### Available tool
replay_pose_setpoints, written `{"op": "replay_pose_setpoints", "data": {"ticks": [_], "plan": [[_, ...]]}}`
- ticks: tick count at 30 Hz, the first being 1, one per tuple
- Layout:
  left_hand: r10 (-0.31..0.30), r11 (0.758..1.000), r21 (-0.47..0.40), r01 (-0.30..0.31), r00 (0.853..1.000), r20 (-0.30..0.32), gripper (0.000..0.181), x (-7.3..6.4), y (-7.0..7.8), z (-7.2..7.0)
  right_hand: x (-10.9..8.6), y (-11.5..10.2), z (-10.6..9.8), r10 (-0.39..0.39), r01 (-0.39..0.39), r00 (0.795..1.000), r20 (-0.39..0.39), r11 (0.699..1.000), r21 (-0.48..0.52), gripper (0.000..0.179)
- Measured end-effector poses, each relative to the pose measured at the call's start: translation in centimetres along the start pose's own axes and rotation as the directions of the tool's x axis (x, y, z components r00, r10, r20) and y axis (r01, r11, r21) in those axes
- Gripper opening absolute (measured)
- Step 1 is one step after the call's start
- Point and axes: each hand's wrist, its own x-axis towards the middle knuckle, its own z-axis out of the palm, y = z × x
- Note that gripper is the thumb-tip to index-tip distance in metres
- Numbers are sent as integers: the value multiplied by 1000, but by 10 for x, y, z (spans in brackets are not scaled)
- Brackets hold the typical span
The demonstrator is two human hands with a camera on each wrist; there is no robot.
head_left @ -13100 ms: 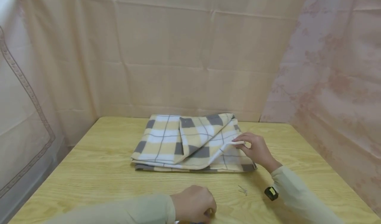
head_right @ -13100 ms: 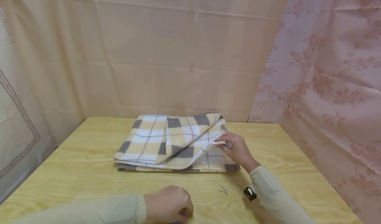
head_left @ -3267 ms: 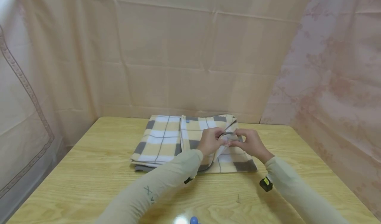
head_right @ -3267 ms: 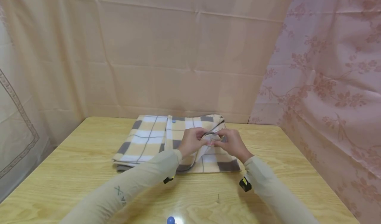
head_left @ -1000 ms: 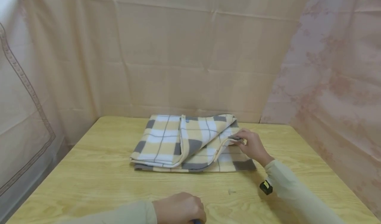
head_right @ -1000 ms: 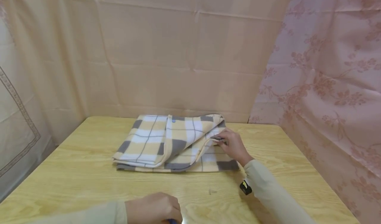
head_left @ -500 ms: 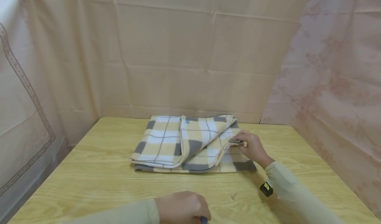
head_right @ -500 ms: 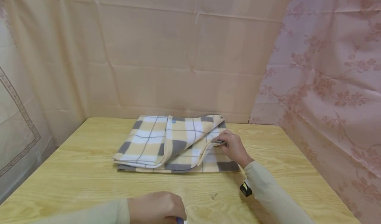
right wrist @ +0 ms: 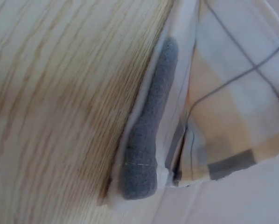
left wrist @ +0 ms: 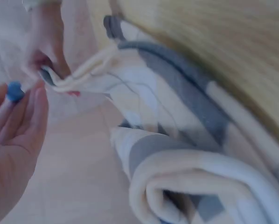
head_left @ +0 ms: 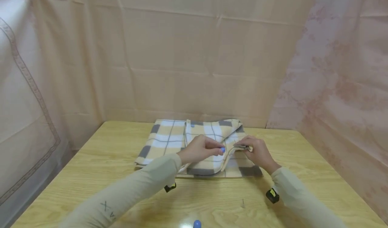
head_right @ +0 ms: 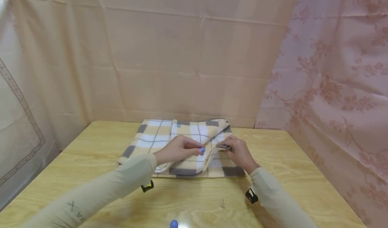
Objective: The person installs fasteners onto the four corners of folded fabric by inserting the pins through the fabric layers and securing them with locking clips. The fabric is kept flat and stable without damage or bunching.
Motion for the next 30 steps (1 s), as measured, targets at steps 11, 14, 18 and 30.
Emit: {"op": "replay_pose_setpoints", "data": {"ticks": [11,14,18,30], "plan": [[-146,977,-174,124,982,-118,27,71,-6,16,-1,-1,-1,-2,0,1000,24,998,62,43],[-163,972,-190,138,979,-125,25,79,-8,20,0,-2,-2,-4,3,1000,26,998,58,44],[-173,965,-220,141,976,-134,24,84,-7,23,2,-1,-3,-19,18,1000,18,999,51,45],[-167,970,-206,130,970,-174,22,81,-4,31,5,-3,-3,-40,38,999,13,996,76,45]]}}
